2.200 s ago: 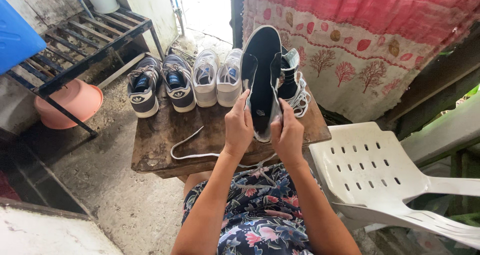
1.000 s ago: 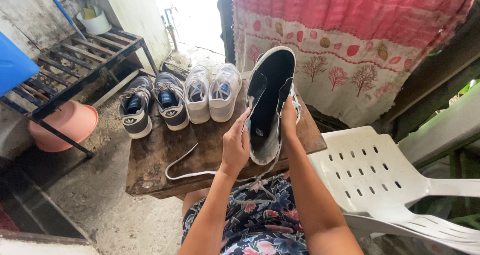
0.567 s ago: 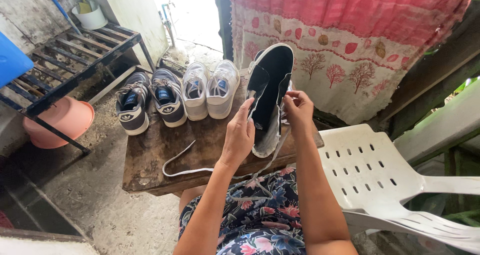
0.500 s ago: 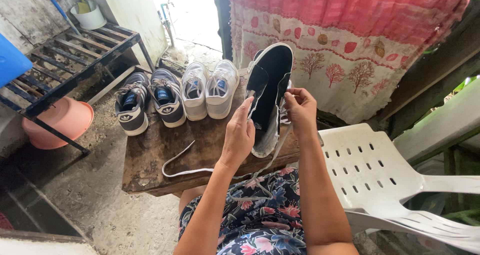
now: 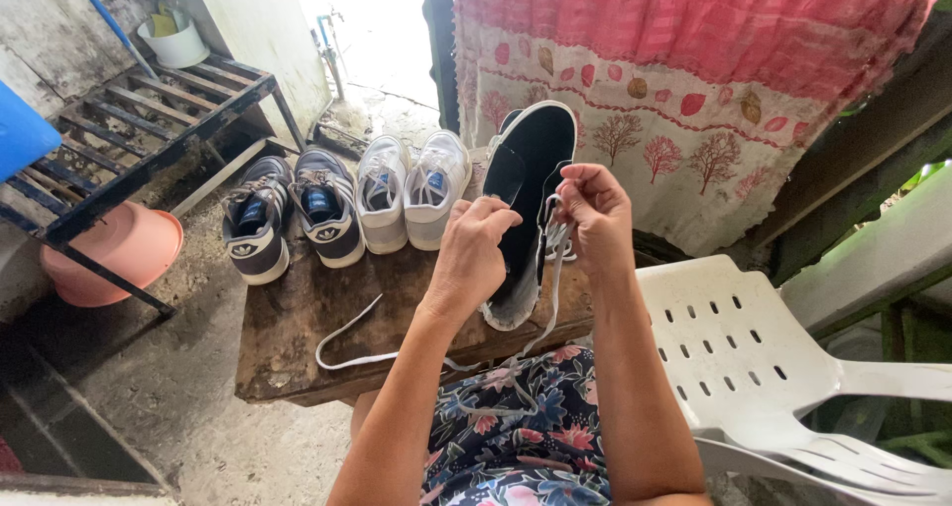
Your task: The person threads white shoelaces through the eyelets of a black canvas shoe, then ties the laces into a knot. The person repeats the process on a second black canvas shoe.
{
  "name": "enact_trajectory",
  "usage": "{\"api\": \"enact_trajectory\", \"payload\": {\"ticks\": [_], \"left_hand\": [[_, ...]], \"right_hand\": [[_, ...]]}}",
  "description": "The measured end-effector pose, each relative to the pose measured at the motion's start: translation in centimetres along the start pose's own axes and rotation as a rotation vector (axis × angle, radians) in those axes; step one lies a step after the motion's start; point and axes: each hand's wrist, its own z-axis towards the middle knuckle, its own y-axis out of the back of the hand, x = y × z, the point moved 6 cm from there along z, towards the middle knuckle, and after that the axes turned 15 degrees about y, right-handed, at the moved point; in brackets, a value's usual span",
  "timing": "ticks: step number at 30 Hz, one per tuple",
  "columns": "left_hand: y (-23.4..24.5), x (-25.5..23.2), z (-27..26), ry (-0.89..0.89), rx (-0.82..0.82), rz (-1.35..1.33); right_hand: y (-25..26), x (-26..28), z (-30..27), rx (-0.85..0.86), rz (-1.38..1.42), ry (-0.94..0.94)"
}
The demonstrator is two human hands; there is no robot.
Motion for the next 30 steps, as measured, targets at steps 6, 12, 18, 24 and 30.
{"api": "enact_trajectory", "payload": {"ticks": [6, 12, 18, 24, 30], "left_hand": [[-0.6, 0.1, 2.5, 0.008, 0.031, 0.1], [-1.0, 1.0, 5.0, 0.173, 0.061, 0.107], [-1.4, 1.5, 6.0, 0.342, 0.154, -0.001], [-1.1, -0.8, 5.2, -0.052, -0.002, -0.058], [-1.4, 0.0, 5.6, -0.09, -0.072, -0.101]], "right_hand": [[-1.4, -1.3, -0.4, 0.042, 0.124, 0.081], [-0.9, -1.2, -0.2, 0.015, 0.203, 0.096], [-0.8, -1.0, 0.3, 0.049, 0.212, 0.118], [-1.1, -1.8, 0.4, 0.059, 0.222, 0.104], [-1.6, -1.8, 0.5, 0.121, 0.19, 0.128]]}}
